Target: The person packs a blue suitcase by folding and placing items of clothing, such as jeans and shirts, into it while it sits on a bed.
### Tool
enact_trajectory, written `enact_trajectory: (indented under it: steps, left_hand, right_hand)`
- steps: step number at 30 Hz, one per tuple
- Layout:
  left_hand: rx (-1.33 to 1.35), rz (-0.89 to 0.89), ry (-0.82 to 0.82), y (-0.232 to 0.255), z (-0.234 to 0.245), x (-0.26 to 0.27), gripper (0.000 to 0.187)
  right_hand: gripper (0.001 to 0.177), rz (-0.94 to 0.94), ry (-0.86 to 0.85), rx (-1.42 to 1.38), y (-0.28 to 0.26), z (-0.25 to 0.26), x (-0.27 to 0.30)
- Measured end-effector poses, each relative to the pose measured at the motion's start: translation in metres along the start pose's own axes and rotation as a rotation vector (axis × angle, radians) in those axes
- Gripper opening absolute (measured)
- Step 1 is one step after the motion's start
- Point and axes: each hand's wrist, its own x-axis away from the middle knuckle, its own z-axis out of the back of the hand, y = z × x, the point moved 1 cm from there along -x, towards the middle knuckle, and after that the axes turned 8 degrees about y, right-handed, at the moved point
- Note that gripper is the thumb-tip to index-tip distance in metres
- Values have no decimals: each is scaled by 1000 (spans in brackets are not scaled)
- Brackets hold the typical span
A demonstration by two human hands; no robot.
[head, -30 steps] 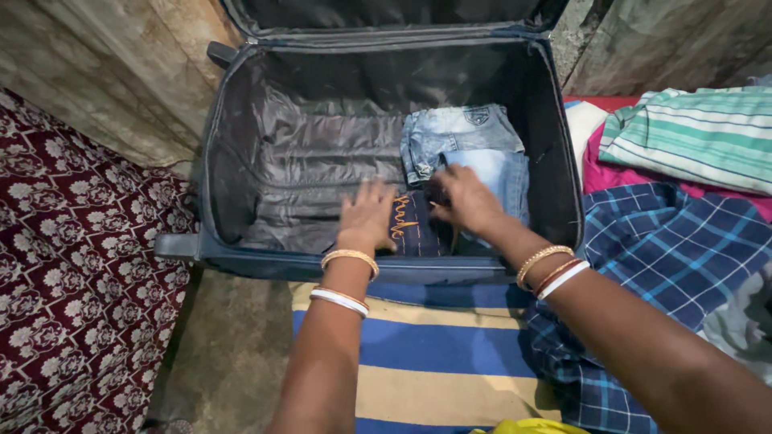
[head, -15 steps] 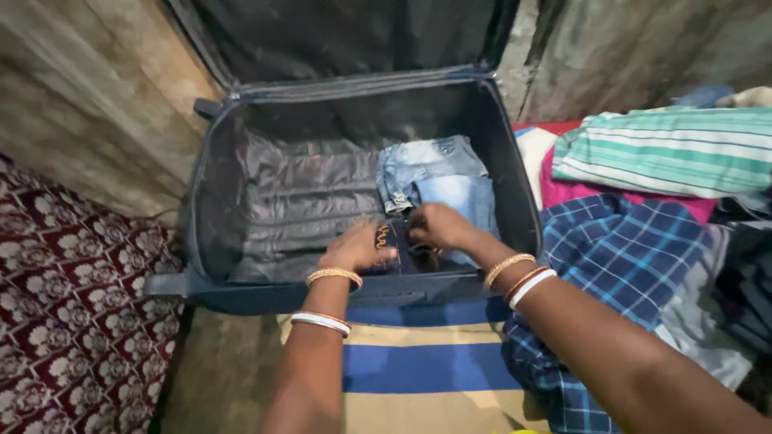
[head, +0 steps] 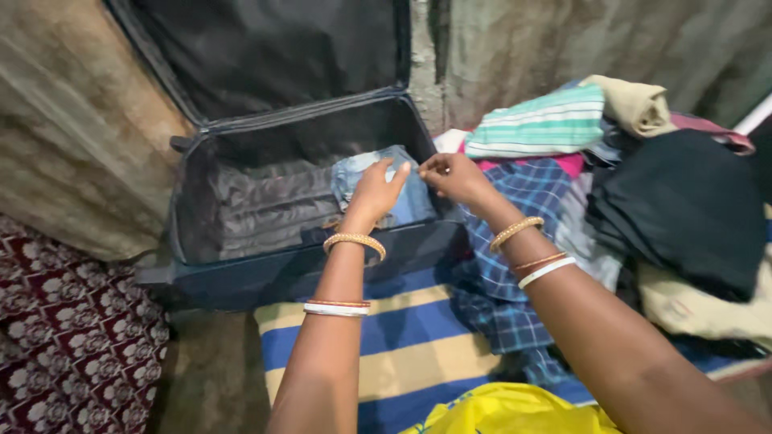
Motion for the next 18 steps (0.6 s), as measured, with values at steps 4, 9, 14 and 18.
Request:
enact_trajectory:
  steps: [4, 9, 14, 18]
  left_hand:
    - [108, 67, -41, 49, -17, 29, 67]
    - [101, 175, -110, 86, -23, 49, 64]
    - [127, 165, -77, 124, -60, 39, 57]
    - [205, 181, -86, 163, -133, 18, 54]
  right_hand:
    - [24, -109, 74, -40, -5, 44, 22]
    - [26, -159, 77, -117, -6, 72, 40]
    - [26, -153, 33, -99, -1, 117, 45]
    - [26, -132, 60, -64, 24, 190, 43]
